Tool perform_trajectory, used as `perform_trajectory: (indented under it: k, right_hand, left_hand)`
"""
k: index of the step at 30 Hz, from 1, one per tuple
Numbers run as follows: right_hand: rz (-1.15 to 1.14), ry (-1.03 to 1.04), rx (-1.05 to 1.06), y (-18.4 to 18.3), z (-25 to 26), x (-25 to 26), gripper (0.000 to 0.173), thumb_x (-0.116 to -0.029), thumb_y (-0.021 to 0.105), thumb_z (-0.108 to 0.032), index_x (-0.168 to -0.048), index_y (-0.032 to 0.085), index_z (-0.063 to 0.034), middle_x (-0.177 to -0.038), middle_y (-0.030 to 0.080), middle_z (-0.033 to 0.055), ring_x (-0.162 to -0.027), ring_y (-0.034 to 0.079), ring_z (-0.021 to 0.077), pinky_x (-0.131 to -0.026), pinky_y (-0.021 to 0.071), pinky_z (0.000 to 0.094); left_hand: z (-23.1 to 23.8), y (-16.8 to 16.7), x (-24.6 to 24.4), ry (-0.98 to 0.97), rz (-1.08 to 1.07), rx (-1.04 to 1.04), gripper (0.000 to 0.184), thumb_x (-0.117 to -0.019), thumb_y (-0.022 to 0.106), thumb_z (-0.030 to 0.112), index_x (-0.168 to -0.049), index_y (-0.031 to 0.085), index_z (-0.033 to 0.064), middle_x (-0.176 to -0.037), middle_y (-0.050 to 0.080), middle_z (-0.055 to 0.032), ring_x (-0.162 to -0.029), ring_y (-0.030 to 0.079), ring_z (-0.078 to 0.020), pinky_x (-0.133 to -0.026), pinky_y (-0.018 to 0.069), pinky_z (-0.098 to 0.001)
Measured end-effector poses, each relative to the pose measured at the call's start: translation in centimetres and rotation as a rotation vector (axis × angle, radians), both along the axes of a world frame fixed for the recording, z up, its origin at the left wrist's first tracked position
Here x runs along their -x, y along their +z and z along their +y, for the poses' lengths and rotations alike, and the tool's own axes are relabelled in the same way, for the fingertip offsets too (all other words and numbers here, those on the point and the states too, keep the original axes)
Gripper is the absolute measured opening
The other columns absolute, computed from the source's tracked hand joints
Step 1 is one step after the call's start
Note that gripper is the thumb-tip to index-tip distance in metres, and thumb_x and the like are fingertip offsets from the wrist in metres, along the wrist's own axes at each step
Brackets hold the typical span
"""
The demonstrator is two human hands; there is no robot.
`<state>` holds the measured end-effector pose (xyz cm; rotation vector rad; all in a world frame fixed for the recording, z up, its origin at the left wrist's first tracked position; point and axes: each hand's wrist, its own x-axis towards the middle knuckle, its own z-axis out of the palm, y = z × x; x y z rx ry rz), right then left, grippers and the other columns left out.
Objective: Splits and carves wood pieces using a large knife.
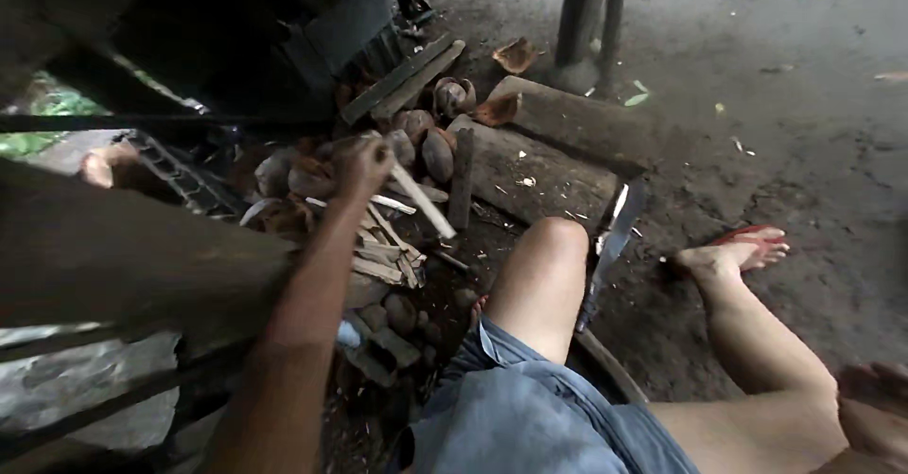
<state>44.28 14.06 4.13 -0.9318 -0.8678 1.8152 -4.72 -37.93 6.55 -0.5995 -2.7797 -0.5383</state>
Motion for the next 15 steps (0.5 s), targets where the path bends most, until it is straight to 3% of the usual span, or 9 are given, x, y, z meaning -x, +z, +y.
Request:
perform_trajectory:
  k: [4,6,8,11,13,15]
  right_hand:
    - [-0.077,-0.037,0.01,1.3,-2.0,0.1,0.04,-0.1123,0.03,-0.037,-0.092,0.061,-0.0213,-0.07,0.063,-0.008,-0.06,0.061,0.0062,-0.059,0.0557,0.0251]
    - [-0.127,-0.087,0.033,1.0,-2.3,0.8,0.036,-0.1117,0.033,-0.037,-0.094,0.06,-0.0216,-0.071,0.061,-0.0082,-0.06,0.059,0.0062,-0.06,0.0543,0.0249]
    - [-0.163,-0.104,0.042,0.3,-2.1,0.8,0.033,-0.1109,0.036,-0.037,-0.097,0.061,-0.0205,-0.075,0.062,-0.0064,-0.063,0.059,0.0077,-0.062,0.0541,0.0266]
    - [-0.201,-0.14,0.03,-0.2,-2.0,0.4,0.024,-0.109,0.044,-0.033,-0.101,0.061,-0.0183,-0.079,0.063,-0.0039,-0.065,0.061,0.01,-0.063,0.056,0.0297]
    - [-0.246,-0.144,0.011,-0.3,-1.9,0.8,0.019,-0.1082,0.048,-0.032,-0.103,0.06,-0.0181,-0.079,0.063,-0.0044,-0.065,0.061,0.0095,-0.063,0.0569,0.0291]
    - [-0.363,-0.089,0.003,-1.2,-1.7,2.0,0.018,-0.1065,0.052,-0.034,-0.11,0.059,-0.0178,-0.08,0.062,-0.0044,-0.064,0.06,0.0091,-0.061,0.0553,0.0288]
  left_hand:
    - [-3.7,0.1,1.3,0.079,-0.105,0.223,0.041,-0.1068,0.052,0.034,-0.13,0.064,0.002,-0.133,0.063,-0.0259,-0.123,0.061,-0.0466,-0.103,0.0463,-0.0686]
    - [-5.3,-2.0,1.9,0.101,-0.196,0.423,0.037,-0.1035,0.06,0.027,-0.127,0.067,-0.0001,-0.135,0.057,-0.0337,-0.123,0.056,-0.0567,-0.098,0.0429,-0.078]
    - [-5.9,-4.6,1.8,0.136,-0.401,0.662,0.035,-0.0953,0.072,0.027,-0.12,0.071,0.0016,-0.133,0.058,-0.0361,-0.125,0.053,-0.0587,-0.101,0.0384,-0.0799]
    - [-1.8,-6.1,0.7,0.155,-0.668,0.817,0.045,-0.0987,0.068,0.036,-0.127,0.068,0.0003,-0.135,0.059,-0.0338,-0.131,0.052,-0.0533,-0.107,0.0376,-0.0736]
    - [1.5,-7.0,1.1,0.076,-0.616,0.735,0.045,-0.1008,0.064,0.036,-0.122,0.069,-0.0035,-0.126,0.063,-0.0353,-0.123,0.058,-0.0547,-0.101,0.0417,-0.0752]
    - [6.6,-6.2,1.4,0.026,-0.567,0.645,0.043,-0.1016,0.064,0.034,-0.125,0.068,-0.002,-0.126,0.063,-0.0356,-0.122,0.057,-0.057,-0.101,0.0413,-0.0769]
